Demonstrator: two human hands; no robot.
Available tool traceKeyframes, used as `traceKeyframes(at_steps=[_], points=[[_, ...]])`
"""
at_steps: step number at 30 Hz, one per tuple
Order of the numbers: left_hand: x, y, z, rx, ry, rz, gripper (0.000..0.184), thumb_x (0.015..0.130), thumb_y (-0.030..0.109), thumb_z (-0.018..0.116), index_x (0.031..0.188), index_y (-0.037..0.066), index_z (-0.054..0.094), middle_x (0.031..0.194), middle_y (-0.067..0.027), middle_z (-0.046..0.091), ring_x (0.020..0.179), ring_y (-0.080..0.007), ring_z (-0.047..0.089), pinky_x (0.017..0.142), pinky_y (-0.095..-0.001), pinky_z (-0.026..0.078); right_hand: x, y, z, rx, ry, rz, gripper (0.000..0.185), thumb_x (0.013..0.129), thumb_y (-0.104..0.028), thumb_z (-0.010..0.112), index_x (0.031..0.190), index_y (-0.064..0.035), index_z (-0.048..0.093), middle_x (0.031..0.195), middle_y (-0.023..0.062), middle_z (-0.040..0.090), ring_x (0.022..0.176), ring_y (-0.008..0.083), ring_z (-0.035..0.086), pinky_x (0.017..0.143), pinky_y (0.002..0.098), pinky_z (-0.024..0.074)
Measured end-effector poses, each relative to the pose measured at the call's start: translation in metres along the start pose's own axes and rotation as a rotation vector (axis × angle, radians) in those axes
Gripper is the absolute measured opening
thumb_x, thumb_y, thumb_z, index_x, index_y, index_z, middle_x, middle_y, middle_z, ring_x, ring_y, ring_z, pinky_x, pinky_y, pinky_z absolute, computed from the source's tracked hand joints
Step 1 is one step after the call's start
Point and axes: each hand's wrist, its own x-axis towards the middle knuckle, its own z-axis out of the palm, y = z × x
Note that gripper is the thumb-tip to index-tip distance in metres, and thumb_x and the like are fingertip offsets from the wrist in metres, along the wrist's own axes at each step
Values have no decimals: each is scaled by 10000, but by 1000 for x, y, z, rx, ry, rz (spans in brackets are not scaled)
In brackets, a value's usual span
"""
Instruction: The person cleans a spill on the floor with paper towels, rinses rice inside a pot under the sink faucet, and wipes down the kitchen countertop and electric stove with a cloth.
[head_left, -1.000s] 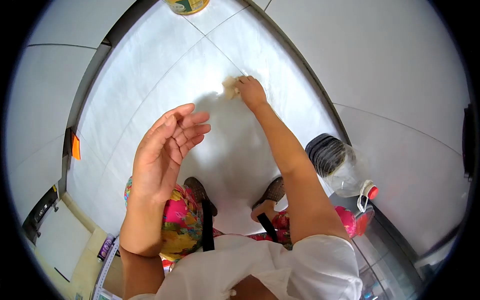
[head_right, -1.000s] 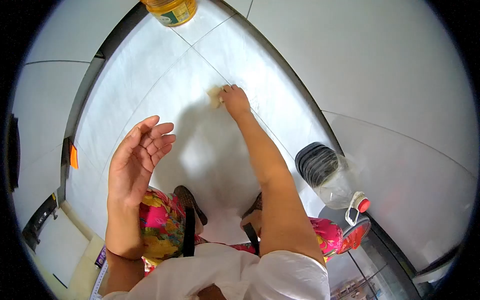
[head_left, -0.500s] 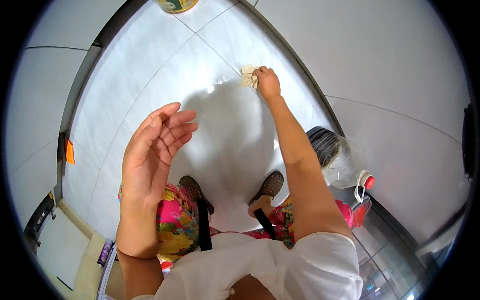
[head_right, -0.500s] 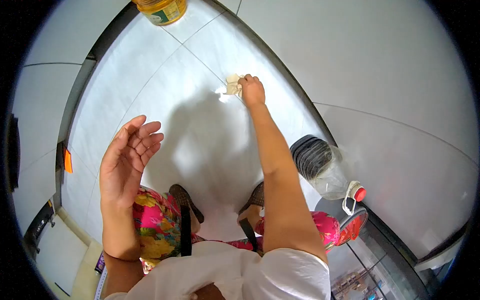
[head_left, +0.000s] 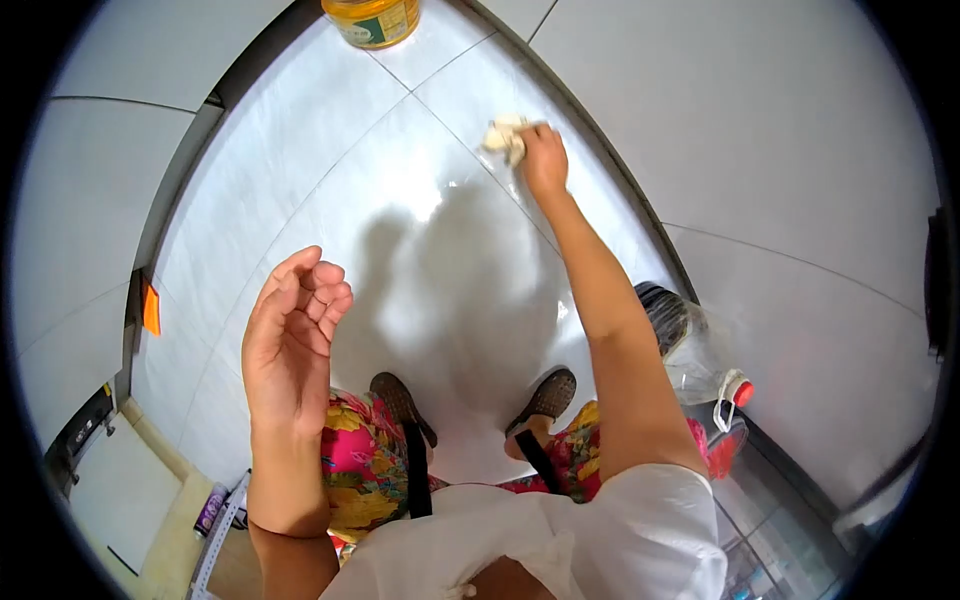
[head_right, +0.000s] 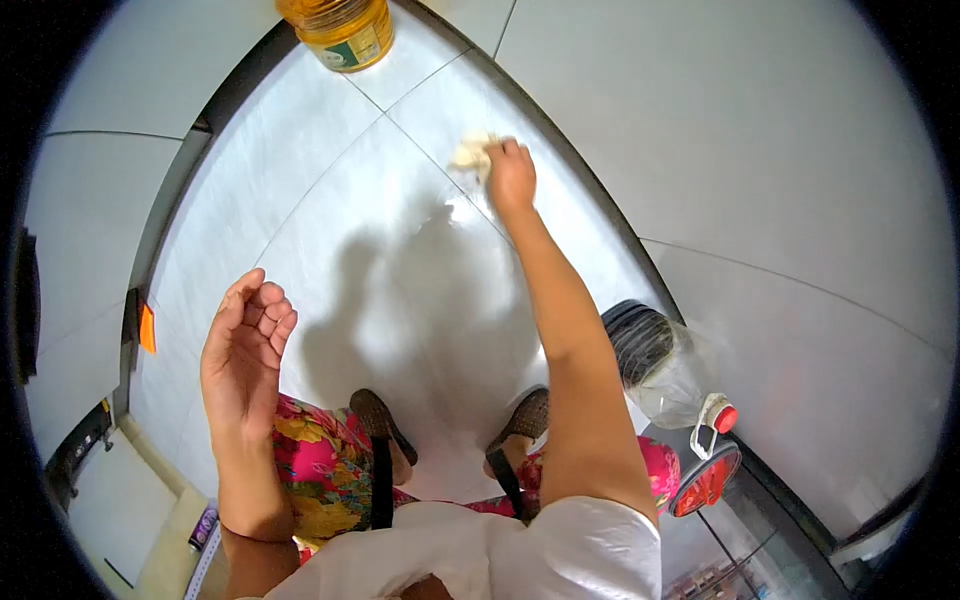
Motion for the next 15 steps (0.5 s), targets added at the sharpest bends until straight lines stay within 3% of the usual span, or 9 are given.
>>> traceKeyframes(at_steps=[5,9,15], points=[[-3,-5,12,-45,-23,-95,308,945,220,488,1156,5,555,1000,-98,623,913,-181,608,878,-314,499,48,6,48,-91,-192,43,214,800,-83,551,954,-163,676,1030,40,596,1000,238,553,847,359,464],[-6,0,7,-103,14,-146,314,938,225,504,1158,7,555,999,-94,635,922,-186,616,879,-321,498,11,16,30,-137,-287,-89,199,790,-88,561,939,-155,675,1040,34,595,991,239,556,833,355,470],[-41,13,18,-165,140,-252,326,936,229,510,1171,7,550,1000,-97,639,923,-191,618,881,-323,494,-56,14,4,-93,-436,26,159,796,-82,551,889,-133,670,1035,56,593,1003,249,560,859,356,479]])
